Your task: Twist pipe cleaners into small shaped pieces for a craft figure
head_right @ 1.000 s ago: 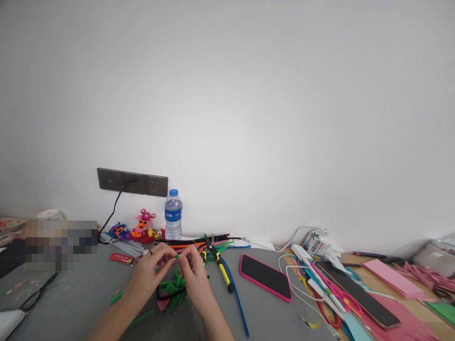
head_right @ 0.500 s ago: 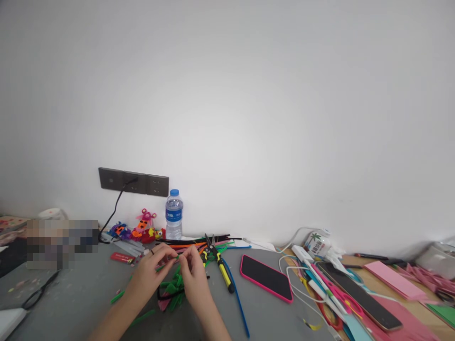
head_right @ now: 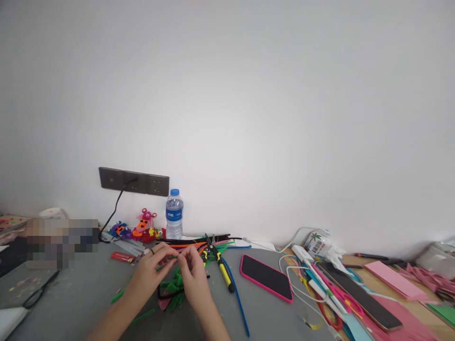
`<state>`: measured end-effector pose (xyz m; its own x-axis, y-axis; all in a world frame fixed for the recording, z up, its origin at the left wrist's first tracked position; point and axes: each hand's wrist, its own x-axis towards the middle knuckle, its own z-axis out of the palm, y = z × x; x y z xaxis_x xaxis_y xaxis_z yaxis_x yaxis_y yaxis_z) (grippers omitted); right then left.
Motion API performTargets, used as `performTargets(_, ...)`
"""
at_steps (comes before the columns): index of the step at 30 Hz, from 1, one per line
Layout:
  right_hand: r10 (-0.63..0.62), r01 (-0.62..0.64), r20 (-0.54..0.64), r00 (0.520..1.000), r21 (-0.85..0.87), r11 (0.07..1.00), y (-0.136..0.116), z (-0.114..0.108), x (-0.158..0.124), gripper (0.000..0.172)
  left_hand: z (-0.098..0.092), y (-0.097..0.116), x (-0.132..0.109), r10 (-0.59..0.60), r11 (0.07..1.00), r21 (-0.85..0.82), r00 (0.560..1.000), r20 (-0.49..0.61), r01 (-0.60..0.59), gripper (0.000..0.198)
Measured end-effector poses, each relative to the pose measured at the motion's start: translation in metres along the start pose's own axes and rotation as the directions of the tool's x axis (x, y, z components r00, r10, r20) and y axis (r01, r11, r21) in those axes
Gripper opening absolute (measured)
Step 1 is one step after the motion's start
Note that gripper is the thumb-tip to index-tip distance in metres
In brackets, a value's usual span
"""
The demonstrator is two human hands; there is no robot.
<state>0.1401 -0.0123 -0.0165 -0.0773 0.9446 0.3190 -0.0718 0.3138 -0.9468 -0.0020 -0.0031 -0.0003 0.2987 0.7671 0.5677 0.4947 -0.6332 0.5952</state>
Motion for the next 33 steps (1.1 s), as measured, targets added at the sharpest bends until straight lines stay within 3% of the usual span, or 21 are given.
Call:
performTargets(13, 0.033, -0.036, 0.042, 0.999, 0.084, 0.996, 0.0053, -0.0023, 0.0013, 0.034, 0.0015, -0.0036, -0.0011, -0.025, 1.0, 0.006, 0.999, 0.036, 0.025, 0.014)
performTargets(33, -0.018, 0.018, 0.008, 1.0, -0.082, 0.996, 0.0003, -0.0048, 0.0007, 0.036, 0.0036, -0.0031, -0.0015, -0.031, 1.0, 0.004, 0.998, 0.05, 0.031, 0.015)
